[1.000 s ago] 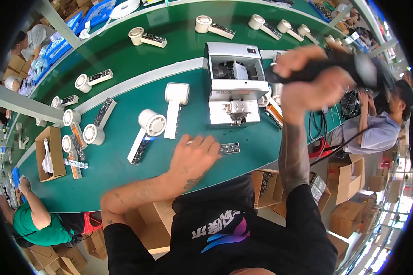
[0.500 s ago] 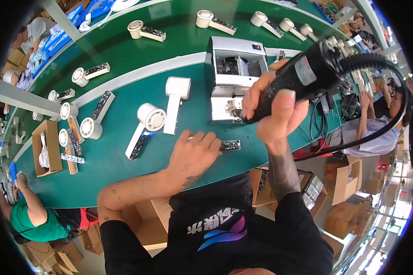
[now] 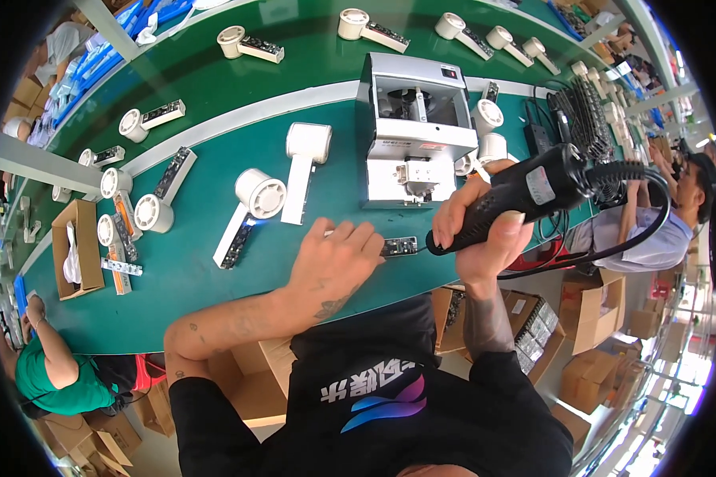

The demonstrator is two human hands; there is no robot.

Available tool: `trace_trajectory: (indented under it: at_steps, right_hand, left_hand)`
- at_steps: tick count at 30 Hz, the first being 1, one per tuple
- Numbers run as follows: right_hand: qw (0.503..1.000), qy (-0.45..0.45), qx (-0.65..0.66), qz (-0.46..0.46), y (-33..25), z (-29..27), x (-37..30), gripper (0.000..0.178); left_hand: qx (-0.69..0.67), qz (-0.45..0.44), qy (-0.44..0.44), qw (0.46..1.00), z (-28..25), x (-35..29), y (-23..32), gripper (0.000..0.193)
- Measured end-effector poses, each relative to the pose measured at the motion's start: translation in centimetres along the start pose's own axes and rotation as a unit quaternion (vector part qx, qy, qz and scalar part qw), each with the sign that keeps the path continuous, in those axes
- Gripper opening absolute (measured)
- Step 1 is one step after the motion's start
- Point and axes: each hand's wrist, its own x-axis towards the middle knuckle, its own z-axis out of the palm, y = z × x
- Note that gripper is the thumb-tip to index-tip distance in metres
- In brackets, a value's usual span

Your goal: The person assembles internal components and circuit boards into plastic housings using an electric screwdriver to secure them with screws.

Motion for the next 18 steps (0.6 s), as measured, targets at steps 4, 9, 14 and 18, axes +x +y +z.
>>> trace_trajectory:
  at_steps: [4, 9, 14, 18]
  right_hand:
    - [0.993, -0.012, 0.105, -0.044, 1.0, -0.9, -1.1, 0.074]
    - [0.995, -0.017, 0.095, -0.038, 0.8, -1.1, -1.7, 0.070]
    - [0.996, -0.036, 0.053, -0.054, 1.1, -0.6, -2.3, 0.070]
    - [0.993, -0.080, 0.011, -0.081, 0.1, -0.5, -1.7, 0.071]
  left_hand:
    - [0.006, -0.001, 0.002, 1.000, 0.2, -0.1, -0.1, 0.026]
    - [0.012, 0.004, -0.009, 1.000, 0.0, 0.0, -0.2, 0.025]
    - [0.011, 0.003, -0.007, 1.000, 0.1, 0.0, -0.2, 0.024]
    - [0.015, 0.015, -0.001, 1.000, 0.5, -0.1, -0.3, 0.024]
